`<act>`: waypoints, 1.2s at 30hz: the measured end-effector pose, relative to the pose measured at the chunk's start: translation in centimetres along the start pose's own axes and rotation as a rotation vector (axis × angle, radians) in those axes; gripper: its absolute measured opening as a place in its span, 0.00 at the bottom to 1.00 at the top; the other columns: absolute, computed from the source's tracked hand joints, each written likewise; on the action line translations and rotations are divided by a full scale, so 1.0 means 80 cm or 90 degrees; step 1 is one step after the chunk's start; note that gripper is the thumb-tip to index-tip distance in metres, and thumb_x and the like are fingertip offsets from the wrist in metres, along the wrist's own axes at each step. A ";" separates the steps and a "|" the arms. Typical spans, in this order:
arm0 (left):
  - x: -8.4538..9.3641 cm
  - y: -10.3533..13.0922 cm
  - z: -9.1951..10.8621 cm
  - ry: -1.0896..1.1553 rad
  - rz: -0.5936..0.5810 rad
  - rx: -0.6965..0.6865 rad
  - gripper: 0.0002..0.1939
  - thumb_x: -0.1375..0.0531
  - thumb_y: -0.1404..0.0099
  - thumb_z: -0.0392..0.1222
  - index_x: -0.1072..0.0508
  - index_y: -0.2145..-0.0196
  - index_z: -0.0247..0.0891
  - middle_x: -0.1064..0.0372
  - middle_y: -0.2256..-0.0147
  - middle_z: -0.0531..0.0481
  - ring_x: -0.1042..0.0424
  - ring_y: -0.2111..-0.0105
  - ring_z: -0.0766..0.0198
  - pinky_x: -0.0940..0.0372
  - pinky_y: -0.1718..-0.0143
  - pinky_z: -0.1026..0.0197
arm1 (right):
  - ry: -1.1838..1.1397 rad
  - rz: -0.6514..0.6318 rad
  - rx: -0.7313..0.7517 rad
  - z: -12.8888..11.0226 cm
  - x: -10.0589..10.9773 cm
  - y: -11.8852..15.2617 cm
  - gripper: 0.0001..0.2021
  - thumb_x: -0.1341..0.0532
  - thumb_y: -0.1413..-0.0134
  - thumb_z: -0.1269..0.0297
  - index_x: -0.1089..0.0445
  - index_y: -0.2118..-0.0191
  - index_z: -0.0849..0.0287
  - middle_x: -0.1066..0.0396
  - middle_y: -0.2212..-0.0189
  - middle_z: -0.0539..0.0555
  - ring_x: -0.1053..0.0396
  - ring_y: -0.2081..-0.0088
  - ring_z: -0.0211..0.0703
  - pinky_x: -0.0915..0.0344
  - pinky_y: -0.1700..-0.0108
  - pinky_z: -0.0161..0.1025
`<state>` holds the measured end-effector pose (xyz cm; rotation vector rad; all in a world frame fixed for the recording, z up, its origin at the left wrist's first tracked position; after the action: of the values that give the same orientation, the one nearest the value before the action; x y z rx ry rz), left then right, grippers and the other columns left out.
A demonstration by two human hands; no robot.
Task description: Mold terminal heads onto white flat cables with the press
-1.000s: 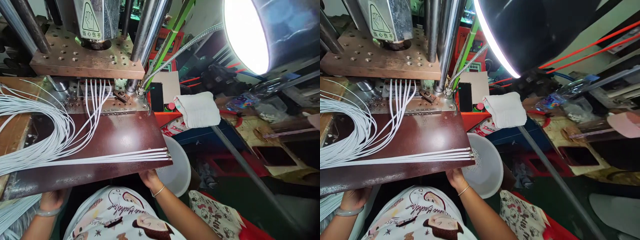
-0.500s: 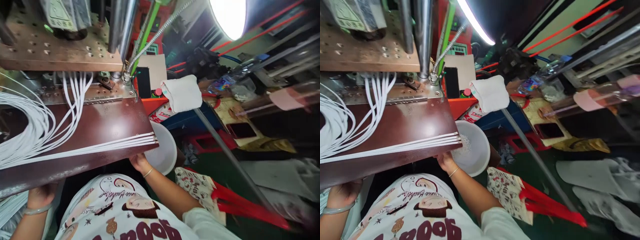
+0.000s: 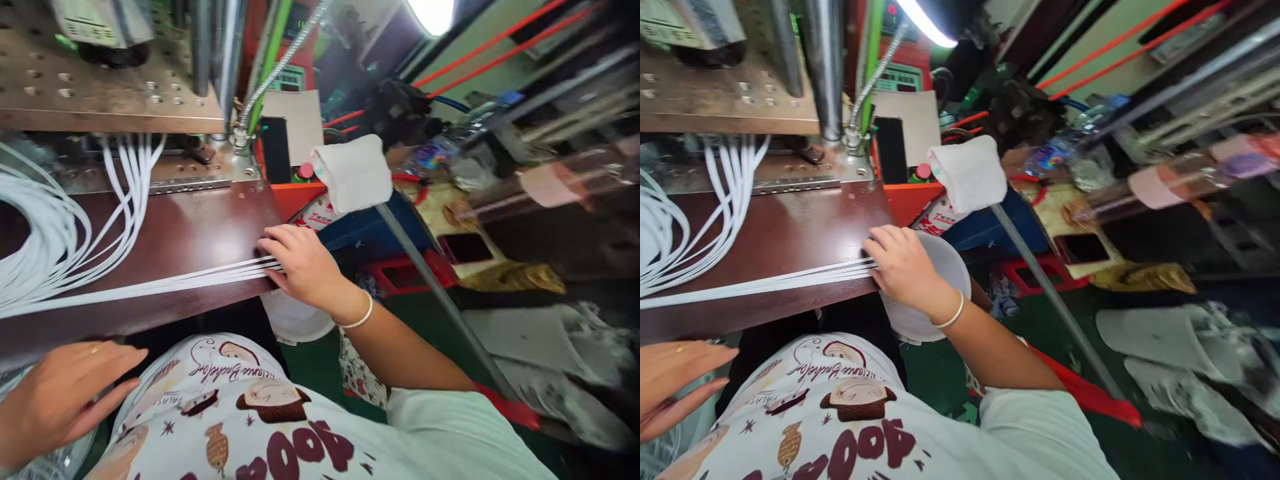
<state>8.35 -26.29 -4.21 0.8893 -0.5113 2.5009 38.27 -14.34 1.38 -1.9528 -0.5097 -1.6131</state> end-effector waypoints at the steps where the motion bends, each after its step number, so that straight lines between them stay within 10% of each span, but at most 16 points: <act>1: -0.006 -0.002 0.019 -0.043 -0.008 -0.053 0.34 0.35 0.38 0.41 0.31 0.37 0.70 0.17 0.60 0.60 0.18 0.67 0.53 0.20 0.62 0.55 | -0.024 -0.012 0.010 0.001 -0.005 -0.001 0.19 0.38 0.37 0.62 0.28 0.43 0.61 0.29 0.42 0.68 0.32 0.42 0.62 0.34 0.42 0.59; 4: -0.049 0.028 0.016 -0.084 -0.072 -0.029 0.25 0.40 0.32 0.40 0.26 0.40 0.62 0.17 0.61 0.56 0.19 0.68 0.59 0.24 0.65 0.59 | -0.084 -0.051 0.091 -0.004 -0.031 0.006 0.30 0.37 0.37 0.46 0.33 0.36 0.57 0.33 0.37 0.69 0.34 0.38 0.64 0.35 0.40 0.61; 7: -0.072 0.114 -0.073 -0.138 -0.075 0.256 0.16 0.44 0.28 0.52 0.18 0.54 0.47 0.18 0.62 0.48 0.20 0.66 0.61 0.25 0.61 0.61 | -0.027 -0.045 0.154 0.008 -0.054 0.002 0.29 0.41 0.35 0.43 0.32 0.35 0.53 0.37 0.34 0.69 0.37 0.36 0.69 0.38 0.41 0.65; 11: -0.037 0.250 -0.172 -0.248 0.007 0.526 0.23 0.49 0.23 0.55 0.22 0.55 0.34 0.21 0.64 0.46 0.23 0.69 0.61 0.26 0.65 0.59 | 0.115 0.115 0.024 0.050 -0.038 -0.042 0.26 0.41 0.34 0.47 0.28 0.37 0.55 0.36 0.35 0.75 0.38 0.37 0.77 0.44 0.43 0.70; 14: -0.003 0.309 -0.216 -0.305 0.038 0.637 0.20 0.42 0.25 0.54 0.26 0.50 0.32 0.25 0.57 0.46 0.23 0.60 0.58 0.25 0.57 0.53 | 0.067 0.181 0.038 0.018 -0.030 -0.063 0.31 0.39 0.36 0.47 0.33 0.34 0.60 0.34 0.38 0.77 0.36 0.38 0.74 0.41 0.41 0.67; 21: -0.041 0.315 -0.298 -0.325 -0.067 0.708 0.19 0.37 0.28 0.48 0.28 0.45 0.35 0.29 0.45 0.41 0.27 0.46 0.51 0.29 0.44 0.42 | -0.014 0.119 0.070 -0.078 -0.082 -0.059 0.26 0.42 0.34 0.50 0.35 0.37 0.59 0.29 0.42 0.69 0.31 0.42 0.66 0.38 0.42 0.61; 26: -0.077 0.309 -0.320 -0.309 -0.151 0.697 0.19 0.37 0.28 0.47 0.28 0.45 0.35 0.30 0.44 0.41 0.28 0.45 0.51 0.29 0.43 0.42 | -0.001 0.135 0.063 -0.066 -0.083 -0.057 0.25 0.42 0.34 0.50 0.35 0.38 0.59 0.28 0.43 0.68 0.30 0.43 0.64 0.38 0.41 0.58; 36: -0.078 0.320 -0.283 -0.236 -0.122 0.661 0.20 0.37 0.28 0.49 0.28 0.45 0.34 0.28 0.47 0.42 0.25 0.51 0.55 0.26 0.49 0.47 | 0.100 0.122 -0.138 -0.004 -0.080 -0.104 0.35 0.43 0.38 0.47 0.37 0.34 0.67 0.39 0.33 0.75 0.41 0.34 0.64 0.50 0.33 0.56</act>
<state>-11.71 -38.77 -29.67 1.6628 0.8370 2.3400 31.64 -7.75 -3.39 -1.9390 -0.0854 -1.7365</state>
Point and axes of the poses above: each hand's wrist, its own y-axis away from the middle knuckle, its own x-axis out of the back of the hand, z = x × y, the point moved 10 cm from there along -y, towards the middle knuckle
